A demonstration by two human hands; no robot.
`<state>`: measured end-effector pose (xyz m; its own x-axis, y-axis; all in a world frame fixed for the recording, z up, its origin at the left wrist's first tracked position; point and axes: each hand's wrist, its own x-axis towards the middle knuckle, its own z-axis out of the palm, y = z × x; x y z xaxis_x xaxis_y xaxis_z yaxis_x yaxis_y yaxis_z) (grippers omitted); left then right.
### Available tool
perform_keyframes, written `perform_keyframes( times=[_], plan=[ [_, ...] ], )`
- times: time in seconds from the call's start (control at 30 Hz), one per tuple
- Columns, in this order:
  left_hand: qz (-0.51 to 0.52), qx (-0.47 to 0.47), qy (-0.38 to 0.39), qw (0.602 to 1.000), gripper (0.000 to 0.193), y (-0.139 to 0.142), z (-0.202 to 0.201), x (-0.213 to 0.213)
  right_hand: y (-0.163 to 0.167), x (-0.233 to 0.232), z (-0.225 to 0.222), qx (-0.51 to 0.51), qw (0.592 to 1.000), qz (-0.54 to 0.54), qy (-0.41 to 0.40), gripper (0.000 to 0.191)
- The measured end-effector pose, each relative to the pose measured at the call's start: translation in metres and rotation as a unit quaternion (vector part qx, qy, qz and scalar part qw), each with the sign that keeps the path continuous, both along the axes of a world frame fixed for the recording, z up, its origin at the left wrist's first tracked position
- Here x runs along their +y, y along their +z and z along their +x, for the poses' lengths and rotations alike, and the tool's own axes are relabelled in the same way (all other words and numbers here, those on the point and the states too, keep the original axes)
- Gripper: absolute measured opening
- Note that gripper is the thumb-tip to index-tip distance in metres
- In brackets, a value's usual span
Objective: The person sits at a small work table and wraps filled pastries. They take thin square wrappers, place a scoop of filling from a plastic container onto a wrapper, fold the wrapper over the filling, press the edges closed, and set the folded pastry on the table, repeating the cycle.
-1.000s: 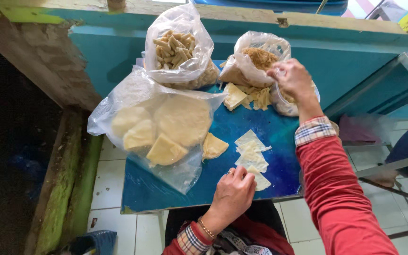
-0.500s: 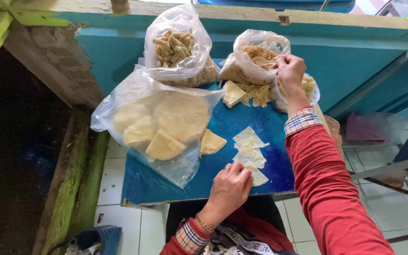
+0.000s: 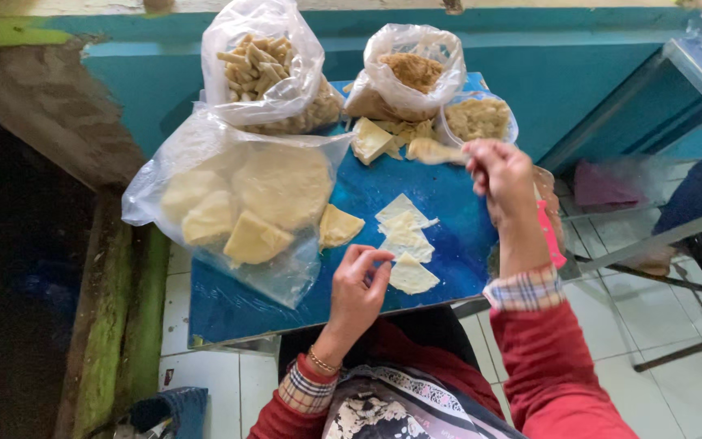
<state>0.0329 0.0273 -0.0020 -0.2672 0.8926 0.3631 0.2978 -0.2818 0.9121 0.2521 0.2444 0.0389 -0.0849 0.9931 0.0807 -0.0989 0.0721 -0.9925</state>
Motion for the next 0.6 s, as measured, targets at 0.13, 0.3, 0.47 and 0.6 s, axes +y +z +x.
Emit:
perform_keyframes(
  times=[0.13, 0.3, 0.47, 0.6],
  plan=[
    [0.061, 0.125, 0.023, 0.99, 0.012, 0.008, -0.008, 0.0, -0.022, -0.076, 0.019, -0.107, 0.994, -0.02, 0.032, 0.017],
    [0.088, 0.219, -0.039, 0.971, 0.023, 0.014, -0.008, -0.003, -0.044, -0.123, 0.026, -0.163, 0.983, -0.019, 0.086, 0.017],
    [0.088, 0.306, -0.076, 0.945, 0.028, 0.013, -0.001, -0.006, -0.029, -0.146, 0.022, -0.267, 0.955, 0.117, 0.06, 0.013],
    [0.094, 0.332, -0.075, 0.936, 0.027, 0.013, 0.0, -0.006, -0.005, -0.155, 0.015, -0.334, 0.897, 0.28, 0.076, 0.01]
  ],
)
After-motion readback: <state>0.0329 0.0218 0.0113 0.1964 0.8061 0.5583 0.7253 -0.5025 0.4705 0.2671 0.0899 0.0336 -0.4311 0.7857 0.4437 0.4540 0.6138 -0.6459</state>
